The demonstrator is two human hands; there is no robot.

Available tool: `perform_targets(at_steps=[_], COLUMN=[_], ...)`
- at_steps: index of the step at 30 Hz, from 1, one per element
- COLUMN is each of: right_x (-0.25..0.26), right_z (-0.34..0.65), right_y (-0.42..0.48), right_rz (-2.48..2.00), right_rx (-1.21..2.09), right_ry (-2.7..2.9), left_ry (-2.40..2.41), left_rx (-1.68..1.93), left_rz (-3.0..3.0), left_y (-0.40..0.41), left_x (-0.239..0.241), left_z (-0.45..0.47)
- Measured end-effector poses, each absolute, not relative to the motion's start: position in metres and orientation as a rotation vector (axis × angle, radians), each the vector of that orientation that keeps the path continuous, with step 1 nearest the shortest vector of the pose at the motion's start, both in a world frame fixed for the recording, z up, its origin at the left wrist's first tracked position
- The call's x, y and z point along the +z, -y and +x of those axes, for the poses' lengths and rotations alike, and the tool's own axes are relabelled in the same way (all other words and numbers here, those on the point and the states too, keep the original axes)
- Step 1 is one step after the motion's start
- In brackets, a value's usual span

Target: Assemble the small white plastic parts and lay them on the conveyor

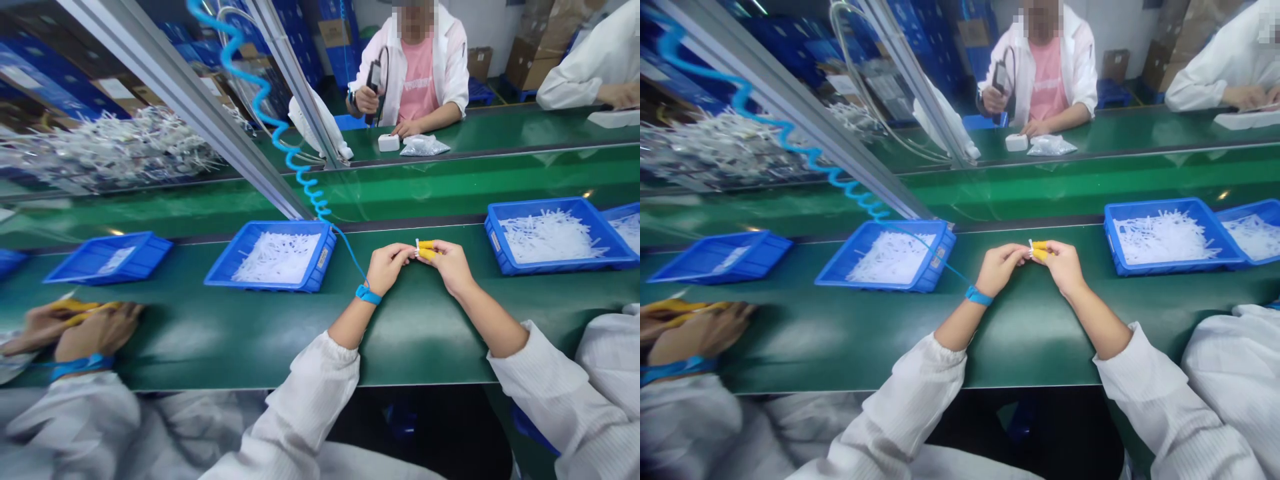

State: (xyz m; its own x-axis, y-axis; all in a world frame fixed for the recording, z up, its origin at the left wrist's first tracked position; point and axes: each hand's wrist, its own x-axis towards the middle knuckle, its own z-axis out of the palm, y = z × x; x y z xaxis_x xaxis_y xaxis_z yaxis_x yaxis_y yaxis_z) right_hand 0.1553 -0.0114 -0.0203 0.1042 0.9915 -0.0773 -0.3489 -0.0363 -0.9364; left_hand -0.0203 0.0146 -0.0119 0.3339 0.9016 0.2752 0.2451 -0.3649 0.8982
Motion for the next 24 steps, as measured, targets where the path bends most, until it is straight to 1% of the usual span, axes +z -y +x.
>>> perform_targets(at_steps=[9,13,16,19,24], right_x=[-0.023,-0.027,-0.029,-0.029,-0.018], right_z=[0.156,0.152,0.15,0.153,0.157], right_y=[0.007,0.002,0.0,0.004,0.017], right_rz=[-0.983,-1.049,-1.147,-1.179,-1.138], right_rx=[1.332,1.304,1.212,1.148,1.161], right_ry=[0.769,0.728,0.869,1.073,1.135], left_ry=[-1.041,-1.116,-1.009,-0.79,-0.519], left_rx=[1.093,1.273,1.372,1.287,0.928], left_rz=[1.804,2.03,2.238,2.36,2.446], left_y=[-0.017,-0.003,0.022,0.051,0.077], left_x=[-0.012,0.01,0.035,0.056,0.066], left_z=[-0.021,-0.019,-0.004,0.025,0.094])
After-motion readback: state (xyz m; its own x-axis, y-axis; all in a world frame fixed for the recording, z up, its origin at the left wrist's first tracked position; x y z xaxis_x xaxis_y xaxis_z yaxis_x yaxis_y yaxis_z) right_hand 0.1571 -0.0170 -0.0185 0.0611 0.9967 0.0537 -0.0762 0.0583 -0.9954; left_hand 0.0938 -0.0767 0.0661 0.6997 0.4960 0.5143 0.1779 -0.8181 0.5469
